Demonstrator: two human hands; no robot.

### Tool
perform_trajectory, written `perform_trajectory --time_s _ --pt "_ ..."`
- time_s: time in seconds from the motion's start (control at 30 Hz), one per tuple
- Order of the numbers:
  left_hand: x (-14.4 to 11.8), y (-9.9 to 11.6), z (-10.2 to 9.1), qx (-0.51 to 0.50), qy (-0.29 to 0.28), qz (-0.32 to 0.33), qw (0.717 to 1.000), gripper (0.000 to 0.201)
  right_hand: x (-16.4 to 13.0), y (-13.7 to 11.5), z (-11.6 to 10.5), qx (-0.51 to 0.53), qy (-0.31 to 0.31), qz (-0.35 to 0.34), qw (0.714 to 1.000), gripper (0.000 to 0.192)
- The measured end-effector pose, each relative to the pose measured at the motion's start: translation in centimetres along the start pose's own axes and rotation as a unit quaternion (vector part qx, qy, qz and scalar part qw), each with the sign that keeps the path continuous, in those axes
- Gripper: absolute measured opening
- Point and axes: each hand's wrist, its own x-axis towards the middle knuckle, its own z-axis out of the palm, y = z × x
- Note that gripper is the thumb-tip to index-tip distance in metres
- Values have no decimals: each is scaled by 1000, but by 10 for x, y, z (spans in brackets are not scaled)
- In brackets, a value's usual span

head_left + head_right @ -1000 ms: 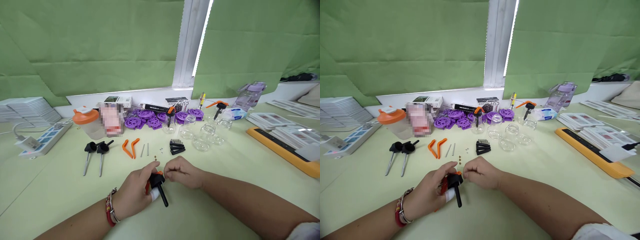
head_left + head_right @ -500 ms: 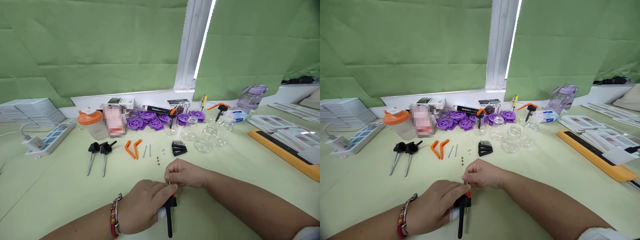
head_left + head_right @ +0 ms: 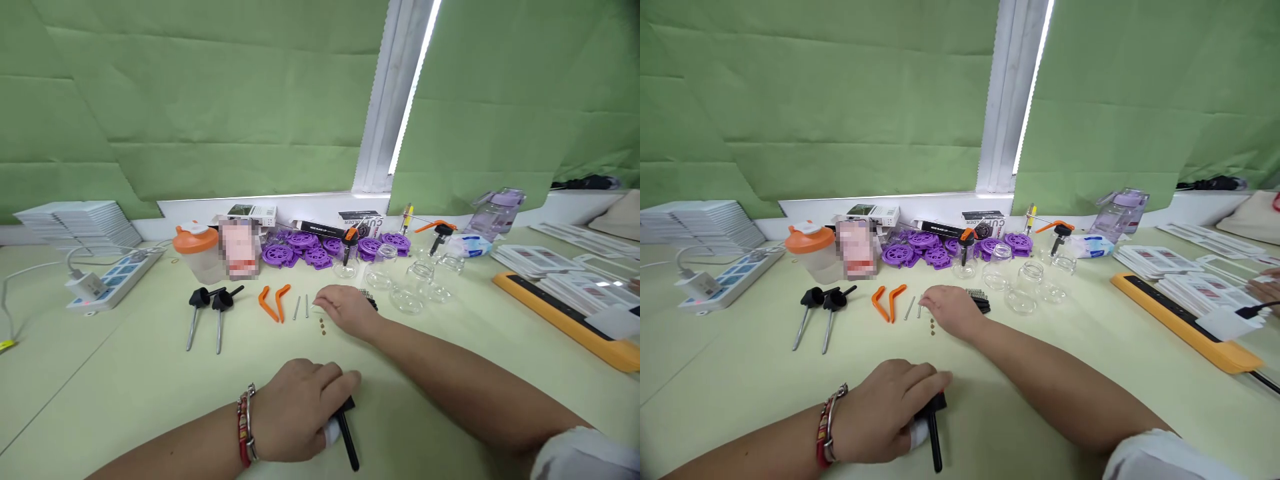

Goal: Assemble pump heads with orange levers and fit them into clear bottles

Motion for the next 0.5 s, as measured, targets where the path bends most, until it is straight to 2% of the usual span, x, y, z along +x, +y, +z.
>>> perform_trajectory --time_s 0.1,0.17,0.3,0.5 --pt "0 -6 2 0 33 -85 996 70 16 -8 17 -180 -83 -131 971 26" --pt "0 -11 1 -12 68 -151 986 66 21 -11 26 -236 -120 -158 951 21" --pt "2 -18 -4 -27 131 -256 957 57 22 -11 33 -223 -131 -133 957 19" --pt "5 -25 -7 -36 138 -314 939 61 20 -11 28 -158 -104 -60 980 23"
